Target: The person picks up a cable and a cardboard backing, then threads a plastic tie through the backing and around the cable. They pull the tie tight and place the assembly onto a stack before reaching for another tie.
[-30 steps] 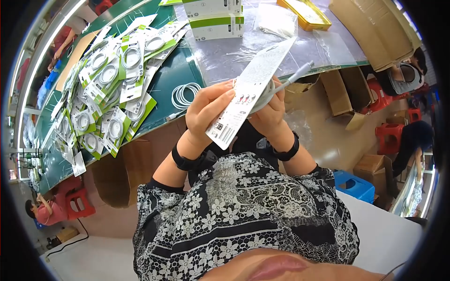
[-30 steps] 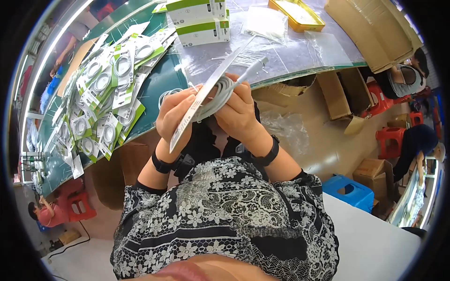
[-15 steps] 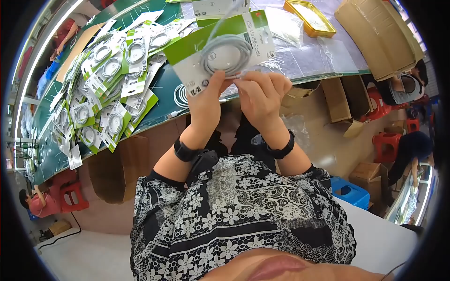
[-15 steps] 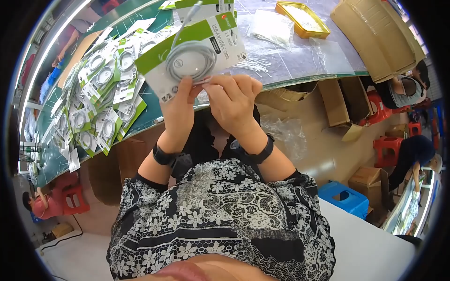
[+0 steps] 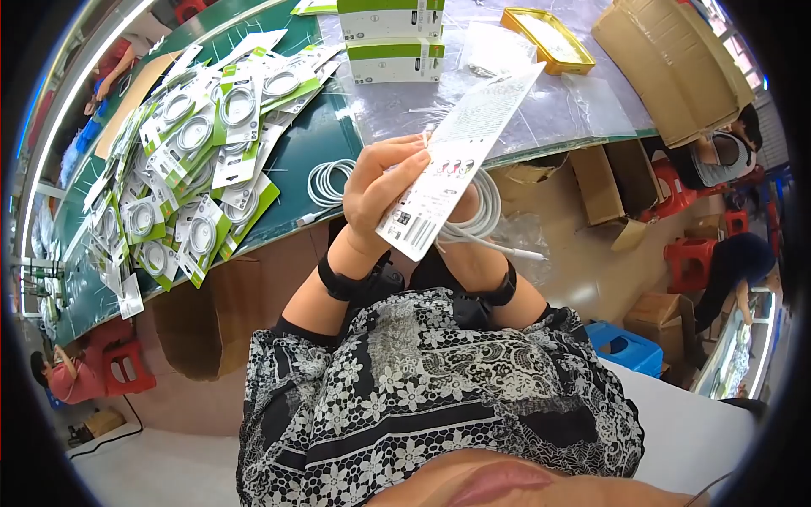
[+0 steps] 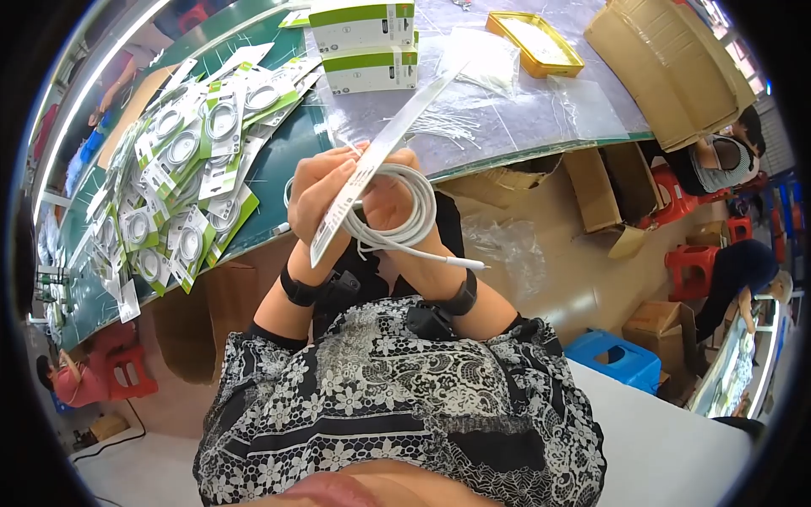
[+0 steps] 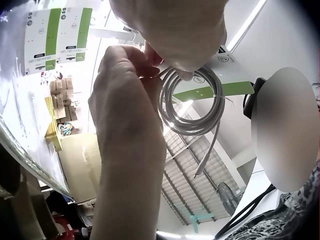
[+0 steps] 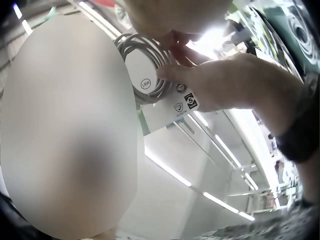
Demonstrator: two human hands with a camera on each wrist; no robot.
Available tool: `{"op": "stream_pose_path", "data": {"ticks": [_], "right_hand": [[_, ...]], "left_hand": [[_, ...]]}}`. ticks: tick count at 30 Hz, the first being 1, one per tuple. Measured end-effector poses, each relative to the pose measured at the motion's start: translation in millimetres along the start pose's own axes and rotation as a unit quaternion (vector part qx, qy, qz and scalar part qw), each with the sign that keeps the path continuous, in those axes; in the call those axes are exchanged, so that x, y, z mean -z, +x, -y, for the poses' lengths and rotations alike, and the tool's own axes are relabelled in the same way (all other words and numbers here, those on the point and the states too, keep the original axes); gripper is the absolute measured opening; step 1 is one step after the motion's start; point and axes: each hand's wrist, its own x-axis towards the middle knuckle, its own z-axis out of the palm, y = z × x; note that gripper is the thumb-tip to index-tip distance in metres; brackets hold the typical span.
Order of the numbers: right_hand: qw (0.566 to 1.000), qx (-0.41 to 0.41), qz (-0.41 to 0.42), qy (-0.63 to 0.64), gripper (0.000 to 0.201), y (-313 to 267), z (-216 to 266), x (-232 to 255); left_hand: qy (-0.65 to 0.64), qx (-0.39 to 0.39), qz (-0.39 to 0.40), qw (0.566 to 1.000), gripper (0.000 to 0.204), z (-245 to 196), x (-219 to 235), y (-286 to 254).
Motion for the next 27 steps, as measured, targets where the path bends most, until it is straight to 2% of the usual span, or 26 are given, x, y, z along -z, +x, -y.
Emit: {"op": "stream_pose_path", "data": {"ticks": [1, 2, 4, 5, 8, 9, 12, 27], "right_hand": [[1.000, 0.000, -0.001, 0.000, 0.035, -3.9, 4.7, -7.5], [0.993, -0.022, 0.010, -0.112, 0.038, -7.8, 14.3, -17.8], [0.941, -0.066, 0.033, -0.329, 0.044, -10.7, 31.7, -41.1], [0.941, -0.067, 0.033, -0.330, 0.044, -14.6, 32.5, -41.9], [0.899, -0.071, 0.057, -0.429, 0.038, -26.1, 32.1, -38.8], [0.899, -0.074, 0.054, -0.429, 0.038, -30.9, 30.9, -29.5], [0.878, -0.181, 0.106, -0.429, 0.038, -45.9, 24.1, 10.0], [0.942, -0.133, -0.014, -0.309, 0.034, -28.5, 33.7, -19.2]], "left_hand": [[-0.001, 0.001, 0.000, 1.000, 0.037, -2.0, -0.2, 0.8], [-0.009, 0.004, -0.003, 1.000, 0.038, -4.3, -0.8, 1.3], [-0.025, 0.010, -0.011, 1.000, 0.039, -6.9, -1.1, 2.1], [-0.025, 0.011, -0.012, 1.000, 0.039, -6.7, -0.6, 1.7], [-0.040, -0.008, 0.012, 0.999, 0.038, -5.2, 3.2, -2.3], [-0.041, -0.004, 0.012, 0.999, 0.038, -5.8, 5.1, -3.3], [0.002, -0.039, 0.066, 0.997, 0.039, -8.6, 11.1, 2.0], [-0.006, -0.057, 0.092, 0.994, 0.041, -19.6, 12.1, 19.2]]}}
